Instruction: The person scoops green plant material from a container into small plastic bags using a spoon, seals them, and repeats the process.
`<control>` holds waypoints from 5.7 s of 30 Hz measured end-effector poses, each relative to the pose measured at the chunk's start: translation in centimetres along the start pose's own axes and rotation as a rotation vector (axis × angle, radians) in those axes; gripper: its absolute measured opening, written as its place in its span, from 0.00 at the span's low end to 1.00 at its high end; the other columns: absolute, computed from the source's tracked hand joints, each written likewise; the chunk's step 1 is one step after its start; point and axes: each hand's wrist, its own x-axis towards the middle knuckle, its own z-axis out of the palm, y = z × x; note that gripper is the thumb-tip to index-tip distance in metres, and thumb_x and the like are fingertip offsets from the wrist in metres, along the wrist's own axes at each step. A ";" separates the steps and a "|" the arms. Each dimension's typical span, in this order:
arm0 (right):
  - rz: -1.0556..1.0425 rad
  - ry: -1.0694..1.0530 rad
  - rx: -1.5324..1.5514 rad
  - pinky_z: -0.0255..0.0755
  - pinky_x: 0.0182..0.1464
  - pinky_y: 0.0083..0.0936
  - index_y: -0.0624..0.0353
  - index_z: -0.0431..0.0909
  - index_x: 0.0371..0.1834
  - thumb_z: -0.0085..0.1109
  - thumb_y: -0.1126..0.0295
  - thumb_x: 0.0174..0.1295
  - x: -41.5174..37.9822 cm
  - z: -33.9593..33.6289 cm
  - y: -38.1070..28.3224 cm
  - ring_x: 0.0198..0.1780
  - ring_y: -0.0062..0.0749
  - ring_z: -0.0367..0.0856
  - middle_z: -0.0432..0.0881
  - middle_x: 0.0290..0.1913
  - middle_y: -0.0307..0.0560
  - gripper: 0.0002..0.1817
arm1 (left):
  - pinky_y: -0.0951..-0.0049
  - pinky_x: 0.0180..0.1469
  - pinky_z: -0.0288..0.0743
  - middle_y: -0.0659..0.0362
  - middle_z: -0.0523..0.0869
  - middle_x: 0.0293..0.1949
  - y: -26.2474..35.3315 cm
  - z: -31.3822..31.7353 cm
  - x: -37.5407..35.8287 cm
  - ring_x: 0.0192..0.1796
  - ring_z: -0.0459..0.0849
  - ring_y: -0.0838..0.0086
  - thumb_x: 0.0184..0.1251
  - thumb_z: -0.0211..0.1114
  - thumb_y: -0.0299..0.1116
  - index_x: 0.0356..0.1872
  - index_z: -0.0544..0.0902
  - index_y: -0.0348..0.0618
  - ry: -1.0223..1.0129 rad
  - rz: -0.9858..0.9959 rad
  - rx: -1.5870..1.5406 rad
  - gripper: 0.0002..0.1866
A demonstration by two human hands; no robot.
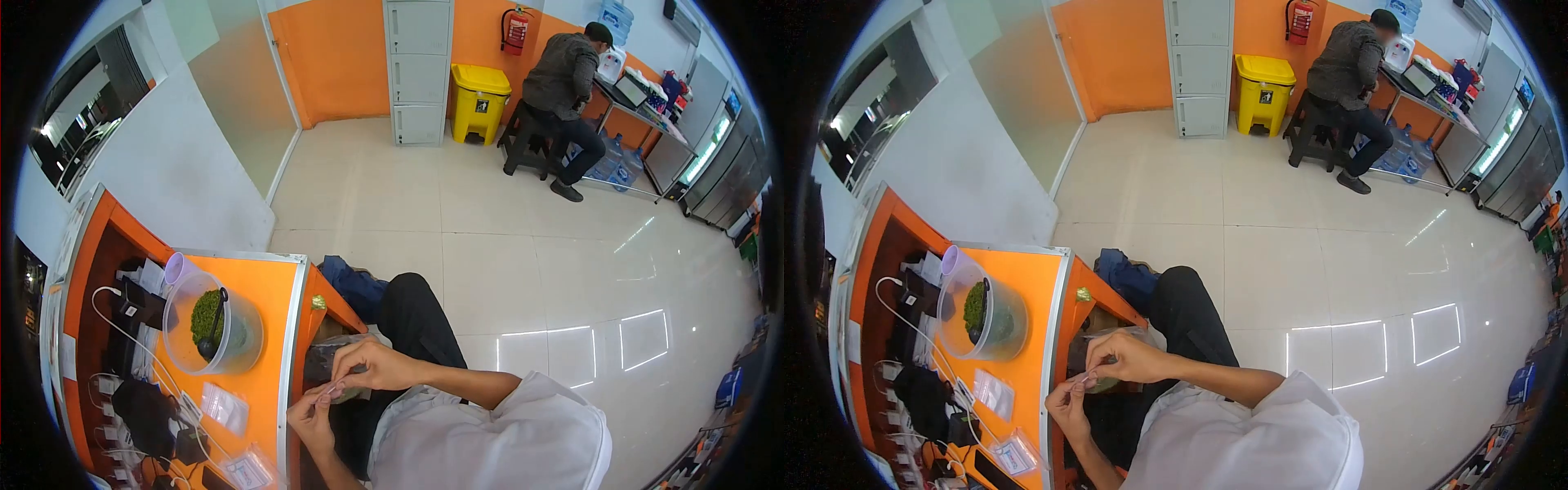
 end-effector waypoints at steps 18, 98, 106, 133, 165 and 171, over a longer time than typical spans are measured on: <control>0.031 0.083 -0.216 0.80 0.44 0.27 0.67 0.86 0.36 0.69 0.85 0.59 0.1 1.5 0.3 0.40 0.36 0.89 0.88 0.37 0.51 0.04 | 0.78 0.45 0.80 0.57 0.94 0.41 -1.4 -0.9 -1.4 0.40 0.85 0.81 0.78 0.66 0.27 0.50 0.91 0.31 -0.057 -0.106 -0.019 0.10; -0.123 0.036 -0.407 0.79 0.33 0.27 0.69 0.87 0.39 0.66 0.80 0.67 4.0 4.6 5.0 0.32 0.31 0.88 0.90 0.34 0.51 0.03 | 0.51 0.57 0.80 0.38 0.90 0.50 -12.5 -0.7 -5.7 0.52 0.88 0.43 0.77 0.63 0.32 0.58 0.87 0.36 -0.121 -0.226 0.433 0.15; -0.587 -0.450 -0.693 0.71 0.53 0.39 0.64 0.87 0.49 0.69 0.74 0.62 13.5 14.3 1.1 0.53 0.46 0.82 0.83 0.51 0.51 0.13 | 0.55 0.65 0.79 0.46 0.90 0.57 -10.0 -2.9 -8.8 0.60 0.86 0.48 0.80 0.60 0.37 0.56 0.87 0.34 -0.126 -0.310 0.583 0.17; -0.209 -0.115 -0.304 0.84 0.54 0.30 0.70 0.79 0.47 0.64 0.83 0.69 10.9 12.1 3.3 0.52 0.42 0.93 0.91 0.50 0.63 0.06 | 0.59 0.73 0.72 0.45 0.78 0.70 -2.6 -2.9 -4.9 0.73 0.78 0.60 0.89 0.49 0.39 0.82 0.59 0.34 0.245 -0.038 -0.503 0.29; 0.397 0.413 0.708 0.93 0.39 0.31 0.62 0.72 0.51 0.58 0.76 0.76 1.4 1.9 3.1 0.42 0.39 0.94 0.90 0.44 0.60 0.07 | 0.56 0.74 0.70 0.43 0.66 0.80 1.6 0.5 -1.2 0.79 0.69 0.57 0.88 0.49 0.39 0.84 0.54 0.35 0.412 -0.169 -0.782 0.32; 0.371 0.391 0.640 0.93 0.39 0.29 0.61 0.72 0.51 0.58 0.76 0.77 1.3 1.9 3.1 0.41 0.37 0.94 0.90 0.44 0.59 0.06 | 0.70 0.55 0.91 0.36 0.85 0.60 2.6 -1.7 -3.5 0.56 0.92 0.53 0.88 0.51 0.33 0.64 0.74 0.35 0.529 -0.321 -0.581 0.15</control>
